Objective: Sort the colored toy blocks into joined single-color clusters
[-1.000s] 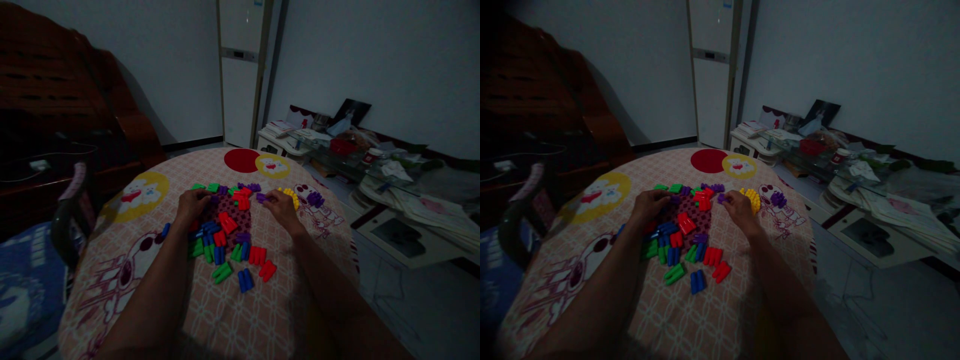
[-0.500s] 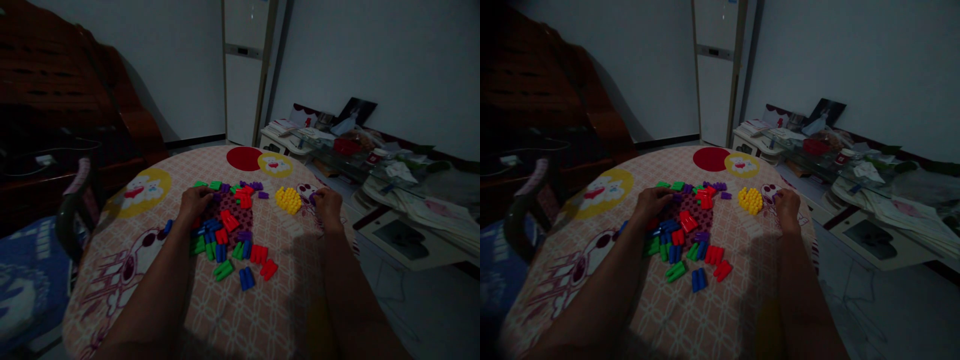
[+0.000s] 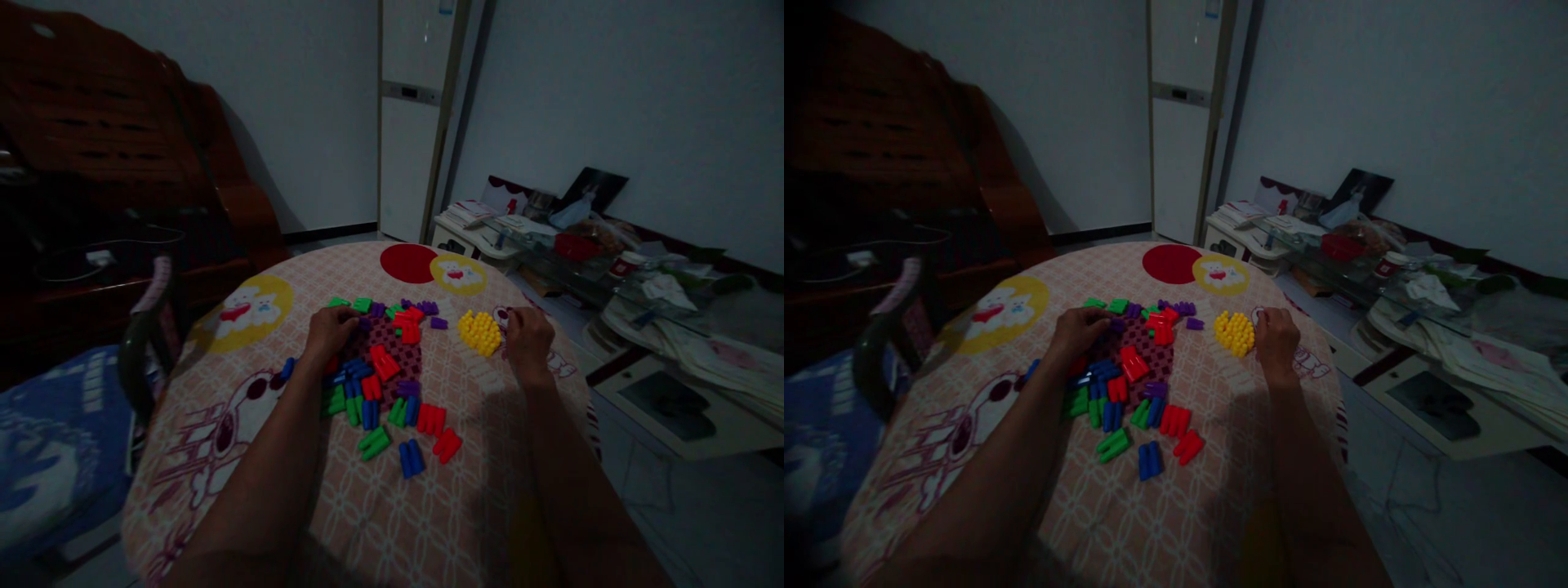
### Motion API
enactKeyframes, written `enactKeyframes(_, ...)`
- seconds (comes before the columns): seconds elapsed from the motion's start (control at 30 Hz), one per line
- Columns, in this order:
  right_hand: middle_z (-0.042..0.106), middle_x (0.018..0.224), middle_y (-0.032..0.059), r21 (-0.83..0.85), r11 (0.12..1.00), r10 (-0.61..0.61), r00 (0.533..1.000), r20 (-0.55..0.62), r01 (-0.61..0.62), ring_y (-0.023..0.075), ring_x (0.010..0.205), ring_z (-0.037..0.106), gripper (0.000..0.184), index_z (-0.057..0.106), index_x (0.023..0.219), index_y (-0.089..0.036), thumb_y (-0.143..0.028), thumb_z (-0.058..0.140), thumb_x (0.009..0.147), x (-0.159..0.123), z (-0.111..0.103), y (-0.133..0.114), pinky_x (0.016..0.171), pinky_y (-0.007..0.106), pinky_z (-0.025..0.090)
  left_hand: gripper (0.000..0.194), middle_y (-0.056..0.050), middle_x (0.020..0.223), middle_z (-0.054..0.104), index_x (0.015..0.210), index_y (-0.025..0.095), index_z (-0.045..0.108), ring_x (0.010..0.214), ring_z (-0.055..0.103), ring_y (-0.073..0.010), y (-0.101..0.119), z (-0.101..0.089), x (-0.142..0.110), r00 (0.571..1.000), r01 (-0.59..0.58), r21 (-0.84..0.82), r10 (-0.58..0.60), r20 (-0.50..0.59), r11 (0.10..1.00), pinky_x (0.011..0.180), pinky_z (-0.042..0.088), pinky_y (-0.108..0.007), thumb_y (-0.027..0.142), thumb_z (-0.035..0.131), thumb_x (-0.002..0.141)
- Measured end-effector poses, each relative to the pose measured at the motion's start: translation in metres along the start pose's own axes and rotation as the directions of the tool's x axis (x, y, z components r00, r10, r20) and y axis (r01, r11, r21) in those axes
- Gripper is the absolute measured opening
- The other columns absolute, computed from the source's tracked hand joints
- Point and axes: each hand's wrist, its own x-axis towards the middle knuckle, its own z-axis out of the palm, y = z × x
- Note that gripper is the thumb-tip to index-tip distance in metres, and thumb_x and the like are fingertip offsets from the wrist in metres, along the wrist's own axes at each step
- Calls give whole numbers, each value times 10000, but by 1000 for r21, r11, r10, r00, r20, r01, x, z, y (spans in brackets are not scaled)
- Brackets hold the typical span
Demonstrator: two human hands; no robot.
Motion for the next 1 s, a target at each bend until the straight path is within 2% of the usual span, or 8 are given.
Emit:
enactKeyframes(0.13,684,960,122,237,956,-204,972,114,172,228,917,615,272,695,969,-158,-270,447,958,-3,15,-58,864,334,460,313,-70,1024,778,1040,185,779,919,707,-231,-1,0,1,1000,-9,-15,9,-5,1000,857,519,-313,288,598,806)
enactKeyframes(0.27,686,1139,144,324,914,-353,873,338,244,231,1064,614,375,677,1203,-142,-172,395,958,9,50,-110,971,343,456,305,-66,1038,776,1062,184,770,925,707,-223,-1,0,0,1000,0,-16,0,7,1000,848,515,-304,278,596,830)
enactKeyframes(0.4,628,1336,94,286,905,-423,736,529,315,232,1218,561,410,666,1271,-220,-146,416,954,39,82,-135,1044,380,433,275,-56,1026,778,1039,192,773,919,704,-215,-1,1,-1,1000,-5,-6,5,9,1000,849,509,-297,276,607,837)
enactKeyframes(0.53,674,1291,59,278,866,-474,502,724,417,200,1162,605,338,699,1196,-225,-210,429,994,61,95,-149,975,286,445,267,-49,996,779,1041,198,769,886,705,-204,-2,1,-1,1000,11,-25,-11,14,1000,830,508,-289,262,603,843)
enactKeyframes(0.6,712,1207,84,251,848,-463,423,779,467,200,1095,636,334,720,1108,-188,-258,405,1023,64,95,-151,920,261,441,264,-48,989,779,1040,204,771,888,704,-208,-3,2,0,1000,2,-20,-2,13,1000,834,506,-296,265,606,844)
enactKeyframes(0.67,718,1173,124,209,849,-437,420,795,486,218,1074,643,357,719,1059,-154,-268,382,1034,61,93,-149,888,269,434,264,-50,989,778,1043,209,773,893,702,-212,-4,3,1,1000,-10,-23,10,10,1000,840,504,-301,268,607,846)
enactKeyframes(0.83,707,1160,183,146,881,-383,498,778,450,249,1090,626,343,710,1039,-110,-219,386,1012,43,76,-132,890,288,424,268,-57,984,777,1045,196,773,881,701,-208,-6,6,2,1000,3,-32,-3,11,999,833,503,-299,260,610,844)
enactKeyframes(1.0,738,1105,101,210,917,-372,543,752,338,191,1008,660,261,728,1059,-155,-223,501,949,16,47,-114,877,250,460,277,-48,981,780,1049,206,774,890,699,-214,-2,2,1,1000,7,9,-7,17,1000,824,500,-296,280,602,845)
